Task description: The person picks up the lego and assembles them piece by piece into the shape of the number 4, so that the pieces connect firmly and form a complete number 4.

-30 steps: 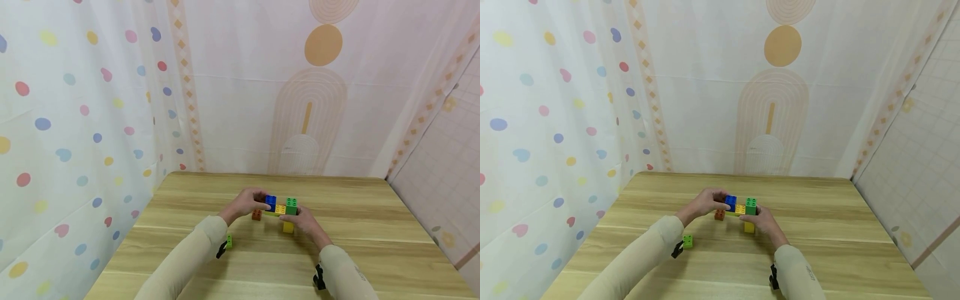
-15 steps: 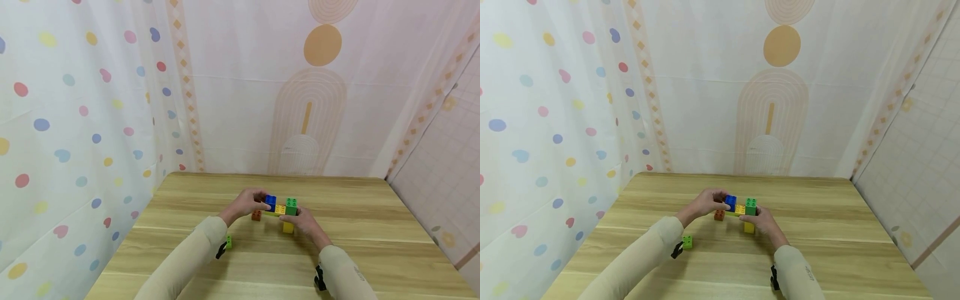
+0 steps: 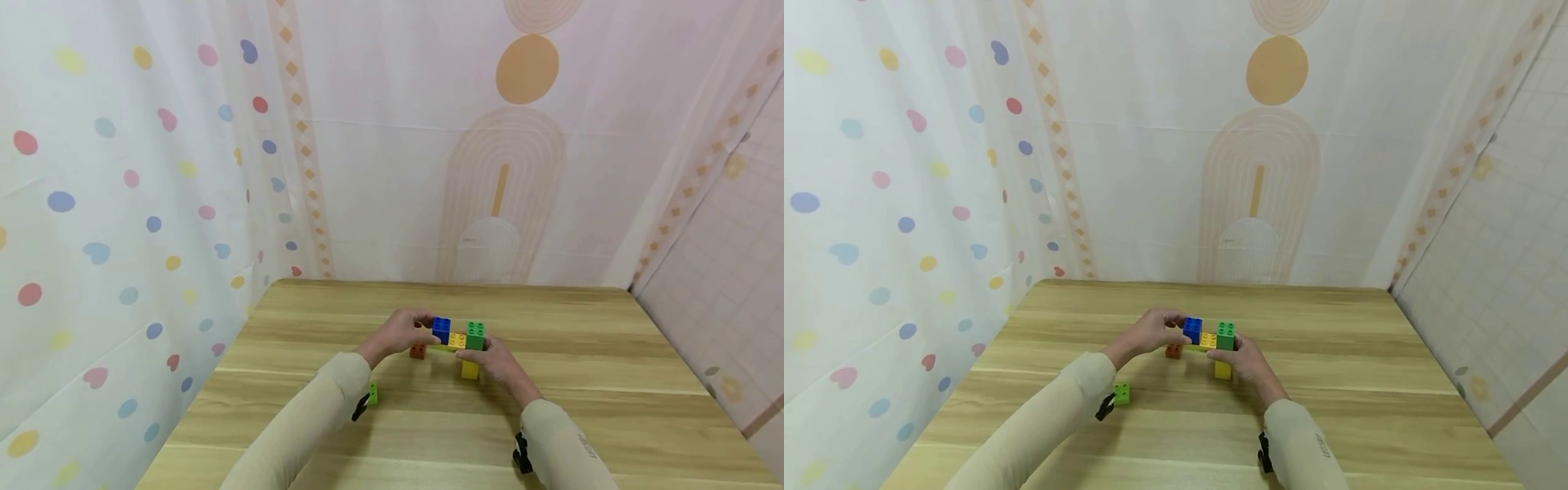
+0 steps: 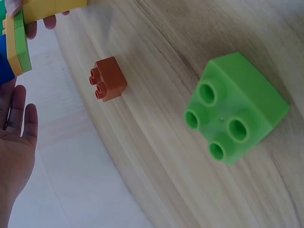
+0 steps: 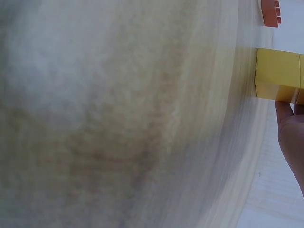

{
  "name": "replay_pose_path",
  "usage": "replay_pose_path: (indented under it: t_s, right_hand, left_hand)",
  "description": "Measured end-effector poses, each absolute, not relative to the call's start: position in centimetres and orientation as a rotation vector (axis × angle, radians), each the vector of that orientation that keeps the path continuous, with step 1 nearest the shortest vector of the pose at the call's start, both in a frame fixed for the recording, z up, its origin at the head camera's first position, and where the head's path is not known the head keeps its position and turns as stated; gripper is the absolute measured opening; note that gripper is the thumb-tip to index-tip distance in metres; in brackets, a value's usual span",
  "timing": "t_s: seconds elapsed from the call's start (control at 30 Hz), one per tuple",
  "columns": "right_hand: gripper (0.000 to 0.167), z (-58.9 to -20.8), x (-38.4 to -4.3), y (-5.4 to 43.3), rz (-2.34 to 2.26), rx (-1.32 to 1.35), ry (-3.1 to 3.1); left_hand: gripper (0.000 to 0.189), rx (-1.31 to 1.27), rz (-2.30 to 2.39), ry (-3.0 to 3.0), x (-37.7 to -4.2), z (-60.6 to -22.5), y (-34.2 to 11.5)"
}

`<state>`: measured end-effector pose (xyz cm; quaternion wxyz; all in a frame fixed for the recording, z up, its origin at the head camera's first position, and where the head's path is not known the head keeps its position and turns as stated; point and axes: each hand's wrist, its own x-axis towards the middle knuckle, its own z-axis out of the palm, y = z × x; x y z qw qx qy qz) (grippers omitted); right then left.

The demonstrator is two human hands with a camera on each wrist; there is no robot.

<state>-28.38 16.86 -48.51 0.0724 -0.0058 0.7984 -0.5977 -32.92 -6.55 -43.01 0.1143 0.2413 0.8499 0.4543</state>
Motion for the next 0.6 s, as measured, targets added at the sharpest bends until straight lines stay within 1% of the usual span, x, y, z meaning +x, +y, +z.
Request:
replay_pose_path:
  t_s: [0.37, 0.6]
  right_hand:
    - [0.056, -48.61, -28.44, 16.88, -1.803, -0.037, 2.407]
    - [0.056, -48.44, -28.44, 16.88, -1.793, -0.048, 2.41]
  left_hand:
    - [0.037, 0.749, 1.282, 2.526, -33.05, -43.32, -6.5]
    - [0.034, 0.744, 1.323, 2.484, -33.02, -43.76, -6.43]
